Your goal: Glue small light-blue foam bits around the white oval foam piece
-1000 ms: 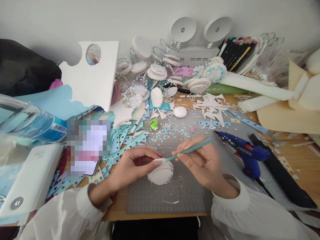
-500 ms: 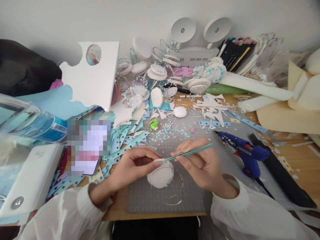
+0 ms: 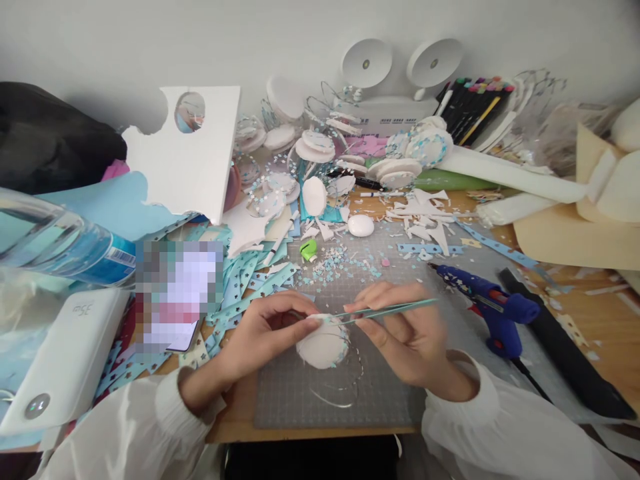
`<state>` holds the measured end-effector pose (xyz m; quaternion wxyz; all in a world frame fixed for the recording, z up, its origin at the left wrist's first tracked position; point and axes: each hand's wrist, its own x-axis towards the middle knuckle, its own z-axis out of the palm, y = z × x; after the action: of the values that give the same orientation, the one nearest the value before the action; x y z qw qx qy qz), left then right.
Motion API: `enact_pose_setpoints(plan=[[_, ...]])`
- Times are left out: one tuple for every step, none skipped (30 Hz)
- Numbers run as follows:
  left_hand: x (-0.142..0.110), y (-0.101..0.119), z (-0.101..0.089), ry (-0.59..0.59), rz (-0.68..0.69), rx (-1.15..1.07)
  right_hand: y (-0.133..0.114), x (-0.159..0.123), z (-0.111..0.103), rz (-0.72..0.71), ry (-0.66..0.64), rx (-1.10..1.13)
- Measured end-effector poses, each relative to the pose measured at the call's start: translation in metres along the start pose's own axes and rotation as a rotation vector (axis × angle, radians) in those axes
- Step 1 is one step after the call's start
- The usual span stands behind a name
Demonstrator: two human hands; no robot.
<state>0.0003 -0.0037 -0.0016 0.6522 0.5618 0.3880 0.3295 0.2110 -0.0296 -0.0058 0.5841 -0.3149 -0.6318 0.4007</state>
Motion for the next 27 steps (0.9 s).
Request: enact_pose_setpoints(plan=[[-0.0002, 0.0002, 0.0, 0.003, -0.013, 0.007, -0.001, 0.0007, 0.0005, 0.002, 0.013, -0.005], [-0.0004, 0.0003, 0.0001, 0.001, -0.026, 0.015, -0.0019, 0.0013, 0.0009, 0.008, 0.026, -0.01], [-0.0005, 0.0004, 0.0001, -0.001, -0.036, 0.022, -0.0026, 0.0017, 0.0012, 0.018, 0.04, -0.011], [-0.0005, 0.0003, 0.0002, -0.003, -0.041, 0.027, -0.0029, 0.002, 0.0013, 0.036, 0.053, -0.006], [-0.0006, 0.0003, 0.0003, -0.005, -0.042, 0.028, -0.0027, 0.0021, 0.0011, 0.062, 0.068, 0.007], [-0.0006, 0.0002, 0.0004, -0.006, -0.044, 0.026, -0.0022, 0.002, 0.0007, 0.096, 0.085, 0.025], [-0.0007, 0.0003, 0.0004, -0.005, -0.05, 0.022, -0.0012, 0.002, -0.0001, 0.135, 0.108, 0.043], [-0.0008, 0.0004, 0.0004, -0.001, -0.057, 0.019, 0.0, 0.0019, -0.0009, 0.175, 0.133, 0.059], [-0.0009, 0.0007, 0.0004, 0.006, -0.064, 0.017, 0.0014, 0.002, -0.0018, 0.212, 0.155, 0.071], [-0.0011, 0.001, 0.0005, 0.011, -0.068, 0.016, 0.0026, 0.0022, -0.0026, 0.246, 0.174, 0.08], [-0.0012, 0.0013, 0.0006, 0.014, -0.071, 0.017, 0.0034, 0.0024, -0.0032, 0.27, 0.189, 0.083], [-0.0014, 0.0016, 0.0008, 0.016, -0.072, 0.018, 0.0038, 0.0028, -0.0034, 0.283, 0.2, 0.081], [-0.0015, 0.0018, 0.001, 0.016, -0.073, 0.02, 0.0036, 0.0031, -0.0032, 0.284, 0.199, 0.076], [-0.0016, 0.0019, 0.0013, 0.016, -0.073, 0.021, 0.0029, 0.0034, -0.0028, 0.277, 0.185, 0.067], [-0.0017, 0.0018, 0.0015, 0.016, -0.071, 0.026, 0.0017, 0.0036, -0.002, 0.261, 0.165, 0.054], [-0.0018, 0.0015, 0.0017, 0.016, -0.067, 0.033, 0.0004, 0.0037, -0.0012, 0.241, 0.139, 0.041], [-0.0019, 0.0011, 0.0018, 0.017, -0.063, 0.042, -0.0008, 0.0036, -0.0004, 0.224, 0.109, 0.032], [-0.0019, 0.0005, 0.0019, 0.019, -0.058, 0.049, -0.0018, 0.0034, 0.0003, 0.21, 0.082, 0.026], [-0.0019, -0.0001, 0.0018, 0.02, -0.055, 0.057, -0.0025, 0.0031, 0.0009, 0.198, 0.068, 0.019], [-0.0018, -0.0006, 0.0018, 0.024, -0.053, 0.062, -0.0027, 0.0028, 0.0012, 0.187, 0.068, 0.01], [-0.0018, -0.0009, 0.0017, 0.027, -0.052, 0.065, -0.0026, 0.0026, 0.0013, 0.174, 0.078, -0.001], [-0.0017, -0.0011, 0.0016, 0.029, -0.053, 0.069, -0.0022, 0.0024, 0.0013, 0.163, 0.084, -0.011], [-0.0016, -0.001, 0.0015, 0.031, -0.052, 0.073, -0.0018, 0.0023, 0.0012, 0.153, 0.091, -0.022], [-0.0016, -0.0008, 0.0015, 0.03, -0.051, 0.078, -0.0015, 0.0023, 0.001, 0.151, 0.093, -0.029], [-0.0015, -0.0004, 0.0014, 0.03, -0.049, 0.085, -0.0014, 0.0024, 0.0008, 0.154, 0.087, -0.033], [-0.0015, 0.0, 0.0014, 0.03, -0.048, 0.09, -0.0015, 0.0027, 0.0007, 0.166, 0.078, -0.033], [-0.0016, 0.0003, 0.0014, 0.029, -0.046, 0.093, -0.0017, 0.0031, 0.0007, 0.187, 0.073, -0.029]])
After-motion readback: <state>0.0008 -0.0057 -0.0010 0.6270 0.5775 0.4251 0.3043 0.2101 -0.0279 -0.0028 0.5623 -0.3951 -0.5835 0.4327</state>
